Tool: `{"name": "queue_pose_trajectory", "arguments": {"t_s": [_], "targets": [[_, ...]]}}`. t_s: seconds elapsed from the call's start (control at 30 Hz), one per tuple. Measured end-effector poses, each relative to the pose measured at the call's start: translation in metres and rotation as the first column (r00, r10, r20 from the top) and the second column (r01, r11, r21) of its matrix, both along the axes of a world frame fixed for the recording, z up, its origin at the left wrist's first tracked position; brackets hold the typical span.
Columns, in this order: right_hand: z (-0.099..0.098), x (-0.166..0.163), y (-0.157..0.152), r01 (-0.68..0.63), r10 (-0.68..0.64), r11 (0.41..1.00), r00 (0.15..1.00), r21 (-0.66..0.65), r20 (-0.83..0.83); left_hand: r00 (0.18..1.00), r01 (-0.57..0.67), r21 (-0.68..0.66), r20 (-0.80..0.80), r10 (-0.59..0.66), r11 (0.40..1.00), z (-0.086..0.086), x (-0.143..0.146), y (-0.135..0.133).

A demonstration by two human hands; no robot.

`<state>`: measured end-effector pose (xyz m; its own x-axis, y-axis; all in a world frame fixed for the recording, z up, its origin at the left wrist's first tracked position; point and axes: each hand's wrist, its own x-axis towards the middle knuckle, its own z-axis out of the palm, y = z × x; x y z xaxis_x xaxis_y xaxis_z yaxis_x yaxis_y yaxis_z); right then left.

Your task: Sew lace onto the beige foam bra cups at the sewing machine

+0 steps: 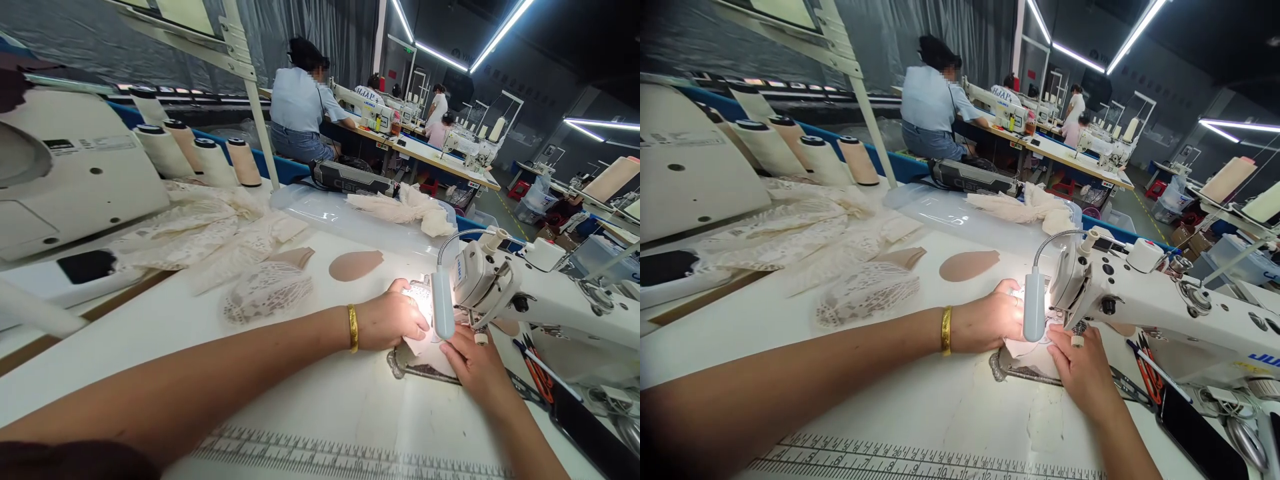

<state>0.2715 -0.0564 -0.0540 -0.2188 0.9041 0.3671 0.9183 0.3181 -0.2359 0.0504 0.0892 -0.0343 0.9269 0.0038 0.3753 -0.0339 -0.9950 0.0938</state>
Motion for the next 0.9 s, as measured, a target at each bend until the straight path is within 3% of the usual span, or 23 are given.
{"name": "queue_pose_trajectory", "arguments": {"t_s": [0.4,0.9], "targets": [[-0.0010,-0.0004,-0.0016,0.025,-0.026,1.000,0.998,0.019,0.055,1.000,-0.004,0.008,-0.028,0.004,1.000,0.0063,-0.0018,-0.0027],[0.0020,-0.0036,-0.0014,0.055,-0.058,0.998,0.996,0.042,0.064,0.999,-0.027,-0.036,0.035,0.028,0.999,0.0001,0.0019,0.0017]]}}
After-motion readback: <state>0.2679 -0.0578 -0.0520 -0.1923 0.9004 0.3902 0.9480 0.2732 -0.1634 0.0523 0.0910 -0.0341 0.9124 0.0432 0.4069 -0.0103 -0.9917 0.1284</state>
